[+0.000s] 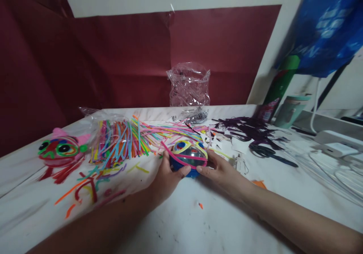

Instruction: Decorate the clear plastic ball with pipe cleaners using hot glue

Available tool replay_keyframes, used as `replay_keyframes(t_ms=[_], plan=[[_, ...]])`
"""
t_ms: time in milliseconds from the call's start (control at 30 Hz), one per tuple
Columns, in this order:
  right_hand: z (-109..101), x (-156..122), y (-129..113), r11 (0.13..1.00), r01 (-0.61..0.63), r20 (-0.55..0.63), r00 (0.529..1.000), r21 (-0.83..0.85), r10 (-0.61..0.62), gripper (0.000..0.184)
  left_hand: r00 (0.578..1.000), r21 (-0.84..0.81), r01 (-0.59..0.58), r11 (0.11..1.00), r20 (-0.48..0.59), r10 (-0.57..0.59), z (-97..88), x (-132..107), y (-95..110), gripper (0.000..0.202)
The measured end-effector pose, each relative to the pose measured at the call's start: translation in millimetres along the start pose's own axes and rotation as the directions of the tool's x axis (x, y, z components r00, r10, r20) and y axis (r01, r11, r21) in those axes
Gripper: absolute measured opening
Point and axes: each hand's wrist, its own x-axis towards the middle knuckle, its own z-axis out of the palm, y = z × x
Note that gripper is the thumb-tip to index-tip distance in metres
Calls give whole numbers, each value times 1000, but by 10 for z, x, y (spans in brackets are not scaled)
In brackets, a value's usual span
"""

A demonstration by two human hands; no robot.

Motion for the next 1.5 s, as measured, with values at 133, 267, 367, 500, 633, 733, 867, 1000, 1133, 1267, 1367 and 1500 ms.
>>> replay_keyframes(t_ms=[133,267,367,500,633,733,867,1000,1133,1267,1367,1500], plan=[[-7,10,22,1000,6,-8,1000,-23,-6,54,1000,-25,2,1000,-2,-2,4,-5,14,69],[-5,19,30,999,7,-10,1000,-39,-7,52,1000,-39,-5,999,0,5,-2,-5,11,67],[-1,15,21,1000,-1,-8,1000,-16,1,52,1000,-38,-14,999,-4,14,-10,3,-3,67],[-11,9,37,1000,5,-7,1000,4,-5,51,1000,-54,-28,998,1,28,-15,22,-15,68],[-21,15,78,997,-5,18,1000,74,4,49,1000,-83,21,996,1,-21,-18,32,10,69],[-16,20,88,993,-8,12,1000,118,6,51,998,-121,35,992,65,-27,-37,38,24,68],[0,19,54,987,-32,24,999,159,29,53,993,-189,37,981,118,-14,-69,57,19,69],[12,12,12,983,-36,46,999,181,29,57,992,-245,85,966,115,-58,-59,62,45,79],[8,10,-4,989,-2,86,996,148,-11,60,987,-280,109,954,143,-71,-46,64,93,77],[-68,19,-69,999,-31,16,999,21,31,62,990,-307,83,948,132,-44,-98,126,93,69],[-180,30,-170,1000,-16,-126,992,-24,13,58,995,-271,22,962,102,6,-146,169,65,66],[-295,47,-271,998,33,-236,971,-56,-46,41,1000,-161,-22,987,3,23,-167,142,42,72]])
